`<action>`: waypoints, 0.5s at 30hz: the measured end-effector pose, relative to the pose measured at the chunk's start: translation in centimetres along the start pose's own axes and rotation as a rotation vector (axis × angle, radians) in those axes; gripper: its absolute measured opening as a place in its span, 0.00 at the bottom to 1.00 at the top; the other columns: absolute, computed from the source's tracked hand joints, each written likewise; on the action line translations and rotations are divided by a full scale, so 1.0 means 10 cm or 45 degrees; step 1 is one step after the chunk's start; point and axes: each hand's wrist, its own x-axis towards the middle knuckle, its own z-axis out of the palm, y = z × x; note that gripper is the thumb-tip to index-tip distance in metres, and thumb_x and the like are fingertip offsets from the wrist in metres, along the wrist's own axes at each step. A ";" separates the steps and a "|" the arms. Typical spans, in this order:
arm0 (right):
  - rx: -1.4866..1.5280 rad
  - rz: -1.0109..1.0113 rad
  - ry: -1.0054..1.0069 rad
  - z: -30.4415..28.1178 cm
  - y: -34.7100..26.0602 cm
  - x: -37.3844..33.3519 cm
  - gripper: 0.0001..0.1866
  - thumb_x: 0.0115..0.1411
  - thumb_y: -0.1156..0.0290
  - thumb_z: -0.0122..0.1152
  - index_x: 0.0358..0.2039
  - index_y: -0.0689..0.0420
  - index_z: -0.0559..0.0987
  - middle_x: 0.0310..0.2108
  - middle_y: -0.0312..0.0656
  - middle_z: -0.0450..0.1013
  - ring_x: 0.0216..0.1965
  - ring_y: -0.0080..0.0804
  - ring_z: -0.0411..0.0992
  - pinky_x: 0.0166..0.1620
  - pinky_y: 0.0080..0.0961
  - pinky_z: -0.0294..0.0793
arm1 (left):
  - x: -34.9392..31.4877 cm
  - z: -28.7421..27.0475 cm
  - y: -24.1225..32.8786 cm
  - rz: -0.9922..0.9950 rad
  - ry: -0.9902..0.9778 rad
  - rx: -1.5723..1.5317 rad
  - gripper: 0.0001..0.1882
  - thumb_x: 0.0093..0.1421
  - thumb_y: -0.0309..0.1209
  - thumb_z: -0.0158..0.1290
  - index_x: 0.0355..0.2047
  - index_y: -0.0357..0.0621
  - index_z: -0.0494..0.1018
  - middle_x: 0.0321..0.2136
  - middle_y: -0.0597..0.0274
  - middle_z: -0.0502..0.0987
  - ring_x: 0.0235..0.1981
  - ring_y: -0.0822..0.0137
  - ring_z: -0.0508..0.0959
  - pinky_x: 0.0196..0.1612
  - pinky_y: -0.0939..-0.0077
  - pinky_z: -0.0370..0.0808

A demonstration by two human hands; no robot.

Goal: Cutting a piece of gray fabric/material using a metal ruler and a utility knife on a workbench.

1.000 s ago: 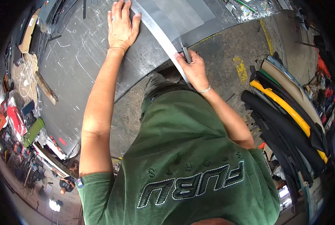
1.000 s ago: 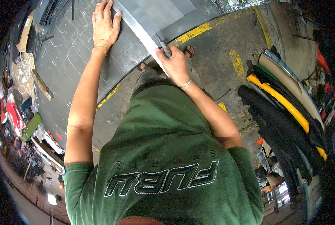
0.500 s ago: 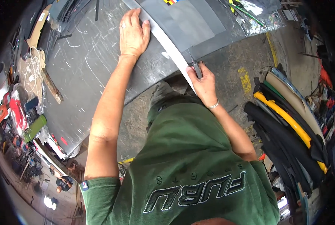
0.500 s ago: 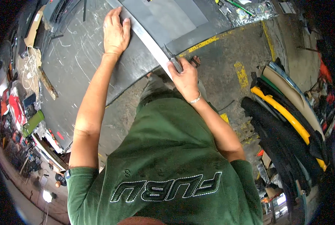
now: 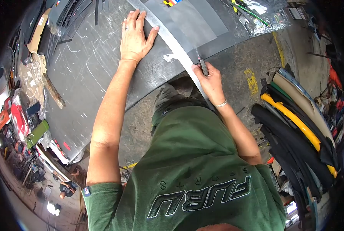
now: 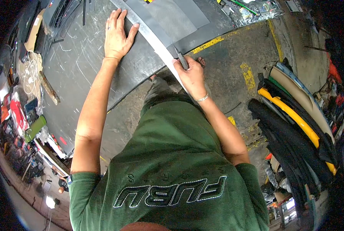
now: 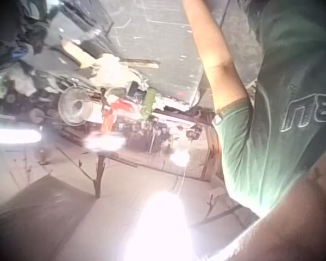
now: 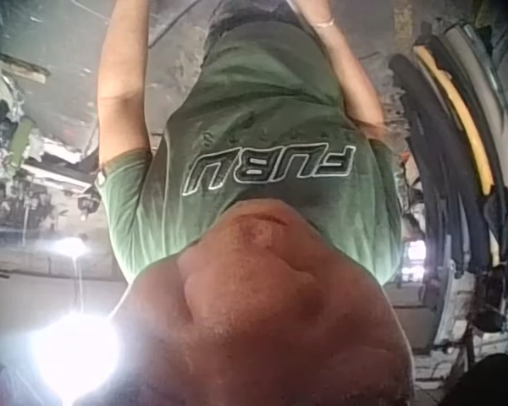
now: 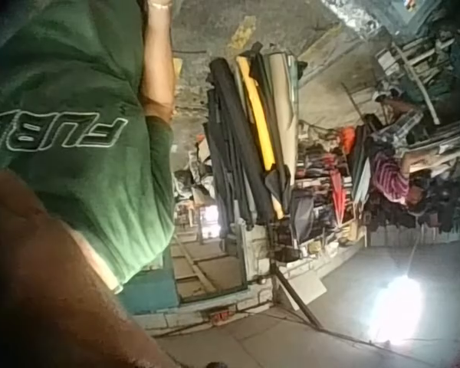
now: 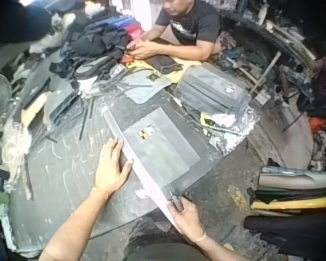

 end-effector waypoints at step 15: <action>0.063 0.015 0.006 0.04 0.08 0.04 0.13 0.60 0.61 0.71 0.31 0.59 0.83 0.19 0.34 0.73 0.23 0.22 0.68 0.35 0.26 0.70 | -0.03 0.05 -0.02 -0.018 -0.010 -0.065 0.39 0.64 0.57 0.55 0.63 0.37 0.68 0.65 0.45 0.67 0.70 0.46 0.62 0.72 0.49 0.56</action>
